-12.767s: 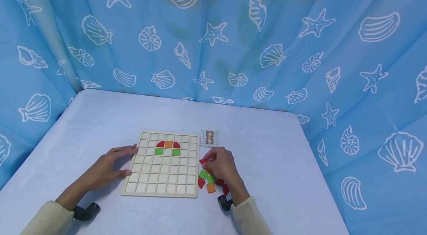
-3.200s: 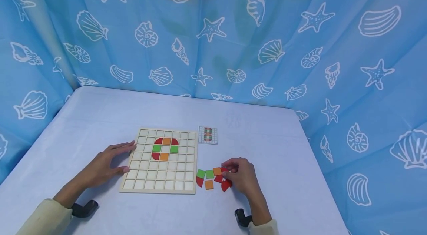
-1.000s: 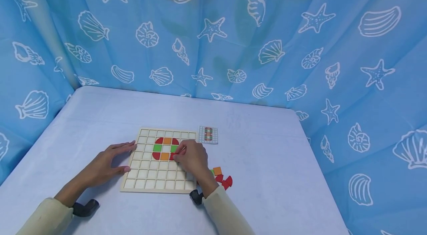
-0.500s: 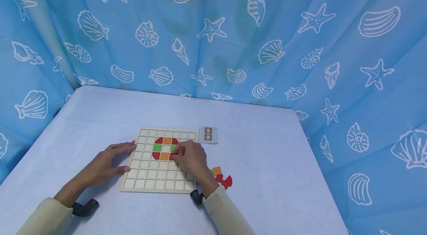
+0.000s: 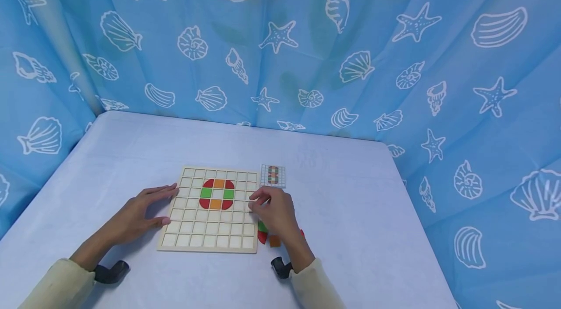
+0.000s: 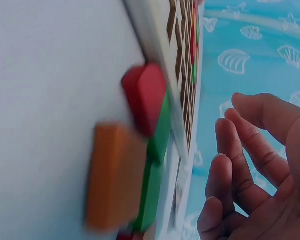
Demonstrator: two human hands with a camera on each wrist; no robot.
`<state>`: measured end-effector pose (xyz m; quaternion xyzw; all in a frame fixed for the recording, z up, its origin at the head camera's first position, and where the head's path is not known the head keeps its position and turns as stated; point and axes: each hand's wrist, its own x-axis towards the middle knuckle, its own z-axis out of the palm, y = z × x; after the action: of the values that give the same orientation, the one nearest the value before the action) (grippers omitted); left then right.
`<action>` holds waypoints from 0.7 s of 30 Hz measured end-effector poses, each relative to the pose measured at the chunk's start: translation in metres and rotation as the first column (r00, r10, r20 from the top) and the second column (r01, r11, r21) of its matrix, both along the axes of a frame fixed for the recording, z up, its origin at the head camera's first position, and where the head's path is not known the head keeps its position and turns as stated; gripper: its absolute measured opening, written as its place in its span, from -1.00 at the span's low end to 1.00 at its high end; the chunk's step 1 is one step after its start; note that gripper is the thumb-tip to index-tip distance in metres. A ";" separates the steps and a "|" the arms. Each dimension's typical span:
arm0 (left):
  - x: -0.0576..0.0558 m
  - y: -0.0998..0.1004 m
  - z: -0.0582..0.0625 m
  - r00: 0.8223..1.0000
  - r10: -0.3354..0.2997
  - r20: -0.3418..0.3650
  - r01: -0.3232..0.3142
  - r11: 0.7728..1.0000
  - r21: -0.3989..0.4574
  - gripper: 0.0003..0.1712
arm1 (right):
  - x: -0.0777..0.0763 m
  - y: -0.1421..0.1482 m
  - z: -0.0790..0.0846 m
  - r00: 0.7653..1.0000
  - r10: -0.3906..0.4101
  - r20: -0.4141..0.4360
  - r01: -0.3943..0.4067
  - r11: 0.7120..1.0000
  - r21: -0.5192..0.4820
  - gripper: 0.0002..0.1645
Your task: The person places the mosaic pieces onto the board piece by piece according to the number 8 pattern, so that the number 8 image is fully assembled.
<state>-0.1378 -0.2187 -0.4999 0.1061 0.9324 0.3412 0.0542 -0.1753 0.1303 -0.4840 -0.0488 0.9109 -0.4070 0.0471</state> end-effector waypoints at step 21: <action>0.000 0.000 0.001 1.000 -0.006 -0.005 0.006 1.000 -0.010 -0.07 | 0.031 0.075 -0.001 0.971 -0.202 0.128 0.205 0.979 -0.015 -0.77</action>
<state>-0.1375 -0.2190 -0.4986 0.1096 0.9339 0.3360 0.0537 -0.1444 0.2054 -0.4846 0.0697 0.9005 -0.4248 0.0616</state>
